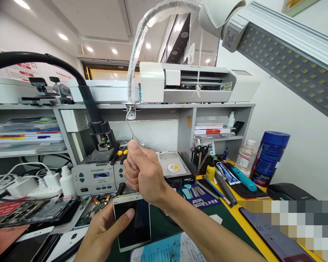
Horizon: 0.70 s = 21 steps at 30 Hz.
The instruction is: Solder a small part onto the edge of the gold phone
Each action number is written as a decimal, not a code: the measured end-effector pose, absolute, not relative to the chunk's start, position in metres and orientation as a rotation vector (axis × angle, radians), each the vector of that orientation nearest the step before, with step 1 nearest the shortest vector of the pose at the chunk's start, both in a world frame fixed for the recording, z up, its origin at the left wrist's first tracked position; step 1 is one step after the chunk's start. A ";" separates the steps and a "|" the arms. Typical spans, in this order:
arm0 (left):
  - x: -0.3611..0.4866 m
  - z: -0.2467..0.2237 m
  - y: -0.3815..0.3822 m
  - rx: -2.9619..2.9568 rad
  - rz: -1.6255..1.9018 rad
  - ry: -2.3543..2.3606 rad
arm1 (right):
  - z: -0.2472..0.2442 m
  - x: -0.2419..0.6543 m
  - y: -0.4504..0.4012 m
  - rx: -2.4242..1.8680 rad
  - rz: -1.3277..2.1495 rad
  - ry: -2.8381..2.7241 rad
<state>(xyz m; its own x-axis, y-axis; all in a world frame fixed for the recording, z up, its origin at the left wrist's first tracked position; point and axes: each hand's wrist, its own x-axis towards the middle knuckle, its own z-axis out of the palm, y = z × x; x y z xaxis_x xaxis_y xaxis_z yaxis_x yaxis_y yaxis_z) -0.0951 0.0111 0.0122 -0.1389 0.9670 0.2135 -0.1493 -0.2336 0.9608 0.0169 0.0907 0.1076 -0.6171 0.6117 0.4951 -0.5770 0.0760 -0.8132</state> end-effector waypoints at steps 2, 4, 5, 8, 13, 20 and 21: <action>-0.094 0.013 0.011 1.155 1.574 1.066 | 0.108 0.017 0.090 -0.038 1.689 -1.466; -0.093 0.014 0.010 1.169 1.565 1.066 | 0.108 0.018 0.090 -0.036 1.688 -1.467; -0.093 0.014 0.010 1.178 1.556 1.064 | 0.108 0.018 0.090 -0.033 1.688 -1.465; -0.093 0.014 0.010 1.166 1.553 1.065 | 0.108 0.018 0.089 -0.033 1.694 -1.452; -0.092 0.015 0.010 1.150 1.561 1.079 | 0.110 0.017 0.088 -0.048 1.698 -1.442; -0.093 0.013 0.010 1.146 1.543 1.094 | 0.109 0.016 0.089 -0.048 1.680 -1.448; -0.093 0.013 0.010 1.143 1.540 1.094 | 0.109 0.017 0.089 -0.044 1.683 -1.450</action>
